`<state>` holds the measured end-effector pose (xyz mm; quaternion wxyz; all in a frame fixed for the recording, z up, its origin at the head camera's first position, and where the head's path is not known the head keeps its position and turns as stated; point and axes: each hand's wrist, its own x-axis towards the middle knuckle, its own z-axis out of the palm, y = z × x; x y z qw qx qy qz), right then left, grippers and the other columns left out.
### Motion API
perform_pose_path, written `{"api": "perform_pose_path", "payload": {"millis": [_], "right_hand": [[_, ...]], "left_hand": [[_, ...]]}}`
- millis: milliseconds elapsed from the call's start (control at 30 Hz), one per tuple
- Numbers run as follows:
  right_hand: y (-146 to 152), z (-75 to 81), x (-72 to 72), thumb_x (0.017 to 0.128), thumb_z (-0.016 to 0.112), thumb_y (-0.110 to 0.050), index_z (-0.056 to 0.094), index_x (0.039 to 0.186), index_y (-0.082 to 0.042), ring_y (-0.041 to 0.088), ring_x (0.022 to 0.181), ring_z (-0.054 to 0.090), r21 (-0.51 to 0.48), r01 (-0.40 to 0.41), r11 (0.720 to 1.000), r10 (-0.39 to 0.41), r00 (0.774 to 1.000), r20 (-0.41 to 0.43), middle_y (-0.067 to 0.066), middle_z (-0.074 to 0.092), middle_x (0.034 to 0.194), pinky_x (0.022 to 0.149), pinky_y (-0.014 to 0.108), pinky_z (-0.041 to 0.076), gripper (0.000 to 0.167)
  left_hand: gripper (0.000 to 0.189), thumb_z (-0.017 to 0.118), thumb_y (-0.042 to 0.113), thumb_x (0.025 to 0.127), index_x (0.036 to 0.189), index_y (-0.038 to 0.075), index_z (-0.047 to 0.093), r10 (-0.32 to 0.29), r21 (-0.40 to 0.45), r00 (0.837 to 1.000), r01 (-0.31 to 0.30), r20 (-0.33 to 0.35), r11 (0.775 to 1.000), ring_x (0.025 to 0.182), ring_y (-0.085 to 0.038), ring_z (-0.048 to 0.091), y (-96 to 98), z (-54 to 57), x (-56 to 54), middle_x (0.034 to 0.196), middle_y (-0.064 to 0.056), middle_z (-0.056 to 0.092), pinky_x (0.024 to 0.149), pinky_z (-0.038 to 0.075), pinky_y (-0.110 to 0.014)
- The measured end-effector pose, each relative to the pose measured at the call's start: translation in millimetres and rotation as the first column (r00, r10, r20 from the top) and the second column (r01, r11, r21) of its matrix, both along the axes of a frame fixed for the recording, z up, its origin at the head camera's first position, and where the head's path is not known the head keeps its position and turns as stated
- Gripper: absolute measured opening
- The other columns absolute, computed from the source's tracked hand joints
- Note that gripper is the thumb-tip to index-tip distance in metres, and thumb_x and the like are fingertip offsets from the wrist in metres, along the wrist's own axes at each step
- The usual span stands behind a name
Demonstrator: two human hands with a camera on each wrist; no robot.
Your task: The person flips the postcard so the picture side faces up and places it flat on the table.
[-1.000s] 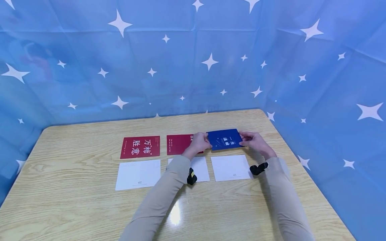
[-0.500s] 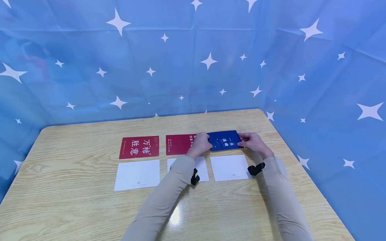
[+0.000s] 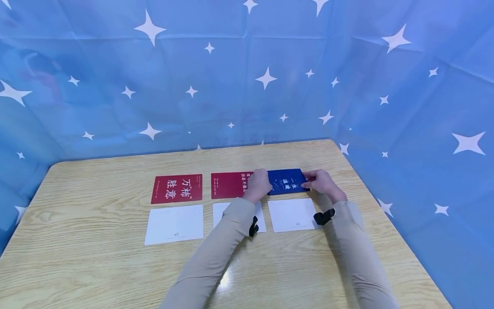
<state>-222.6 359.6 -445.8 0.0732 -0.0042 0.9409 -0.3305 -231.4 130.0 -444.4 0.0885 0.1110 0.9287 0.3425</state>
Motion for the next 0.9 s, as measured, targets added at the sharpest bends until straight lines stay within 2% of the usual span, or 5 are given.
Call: {"api": "perform_pose_path", "payload": {"millis": [267,500,600,767,900], "right_hand": [[-5,0.0,1.3,0.083,0.067,-0.001,0.053,0.125,0.01,0.027,0.084,0.055,0.067,0.001,0.998,-0.001,1.0,-0.006,0.021,0.062,0.097,0.071,0.032,0.046,0.046],[-5,-2.5,2.1,0.084,0.067,-0.002,0.055,0.124,0.008,0.025,0.083,0.054,0.055,0.03,0.998,-0.029,0.999,-0.017,0.019,0.062,0.096,0.067,0.028,0.045,0.044],[-3,-2.1,4.3,0.086,0.065,-0.005,0.055,0.124,0.009,0.025,0.082,0.054,0.022,0.046,0.999,-0.045,0.999,-0.019,0.02,0.061,0.097,0.064,0.027,0.044,0.042],[-1,-0.4,9.5,0.093,0.058,-0.013,0.052,0.126,0.009,0.028,0.085,0.058,-0.052,0.098,0.994,-0.101,0.994,-0.042,0.024,0.062,0.102,0.062,0.027,0.045,0.04],[-4,3.4,14.5,0.094,0.056,-0.016,0.053,0.126,0.008,0.029,0.087,0.058,-0.091,0.104,0.99,-0.112,0.989,-0.092,0.023,0.061,0.102,0.063,0.026,0.046,0.041]], "left_hand": [[0.02,0.068,0.009,0.084,0.1,-0.003,0.067,0.003,-0.03,0.999,-0.004,-0.035,1.0,0.052,-0.015,0.055,0.6,-1.7,0.6,0.072,-0.009,0.063,0.044,0.039,-0.021],[0.02,0.067,0.007,0.085,0.102,-0.004,0.066,-0.003,0.034,1.0,0.003,-0.002,0.999,0.052,-0.016,0.053,-2.0,-2.9,0.5,0.067,-0.007,0.058,0.044,0.037,-0.02],[0.009,0.064,0.005,0.086,0.08,-0.002,0.063,-0.001,0.087,0.999,-0.003,0.054,0.996,0.046,-0.014,0.042,-6.1,-1.0,-0.8,0.056,-0.004,0.044,0.043,0.031,-0.021],[0.045,0.063,0.005,0.087,0.054,0.01,0.032,-0.04,0.189,0.997,0.026,0.072,0.982,0.04,-0.012,0.023,-25.6,4.4,-3.2,0.049,0.001,0.022,0.042,0.02,-0.022],[0.017,0.064,0.006,0.086,0.072,-0.003,0.066,-0.068,0.253,0.997,0.059,0.029,0.966,0.05,-0.016,0.047,-45.7,5.1,-4.7,0.064,-0.012,0.057,0.051,0.038,-0.022]]}}
